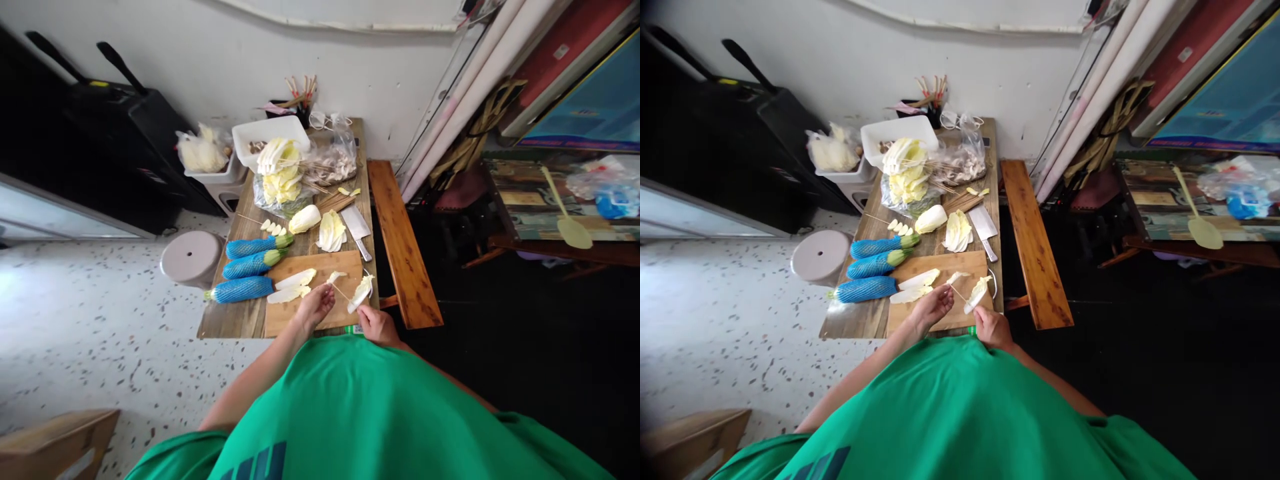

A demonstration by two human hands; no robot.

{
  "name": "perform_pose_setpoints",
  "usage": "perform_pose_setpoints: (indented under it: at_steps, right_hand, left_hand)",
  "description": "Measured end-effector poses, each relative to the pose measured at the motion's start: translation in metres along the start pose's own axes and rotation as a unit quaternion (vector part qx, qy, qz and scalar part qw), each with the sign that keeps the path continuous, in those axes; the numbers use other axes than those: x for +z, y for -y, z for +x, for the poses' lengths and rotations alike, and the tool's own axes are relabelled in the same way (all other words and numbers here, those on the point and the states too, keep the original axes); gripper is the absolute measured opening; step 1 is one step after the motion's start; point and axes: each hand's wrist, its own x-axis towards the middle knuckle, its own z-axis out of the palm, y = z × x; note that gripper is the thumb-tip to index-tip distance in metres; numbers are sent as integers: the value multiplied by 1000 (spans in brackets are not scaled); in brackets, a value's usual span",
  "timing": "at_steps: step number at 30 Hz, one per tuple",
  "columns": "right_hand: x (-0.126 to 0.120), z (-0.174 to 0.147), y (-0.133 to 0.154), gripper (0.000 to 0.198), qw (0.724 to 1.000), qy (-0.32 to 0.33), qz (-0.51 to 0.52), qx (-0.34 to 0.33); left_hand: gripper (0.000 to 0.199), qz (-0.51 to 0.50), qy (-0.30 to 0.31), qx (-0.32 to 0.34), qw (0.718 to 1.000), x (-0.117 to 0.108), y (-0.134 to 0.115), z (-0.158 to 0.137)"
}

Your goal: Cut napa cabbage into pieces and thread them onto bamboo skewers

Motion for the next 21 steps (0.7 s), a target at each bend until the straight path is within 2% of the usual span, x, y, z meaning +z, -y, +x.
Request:
perform_pose_setpoints:
  at_steps: [4,8,15,21]
  right_hand:
    - [4,3,16,32,999,1,-8,-43]
    - [8,4,28,32,997,10,-13,-76]
    - [12,1,41,29,995,14,-21,-97]
    - [18,2,44,30,994,21,-22,-100]
  left_hand:
    - [6,-130,12,-11,991,-14,-12,-30]
    - [5,-205,4,-11,979,-28,-16,-47]
    - [5,-263,-21,-21,964,-47,-13,-57]
    - [8,-272,-47,-2,961,-57,-11,-59]
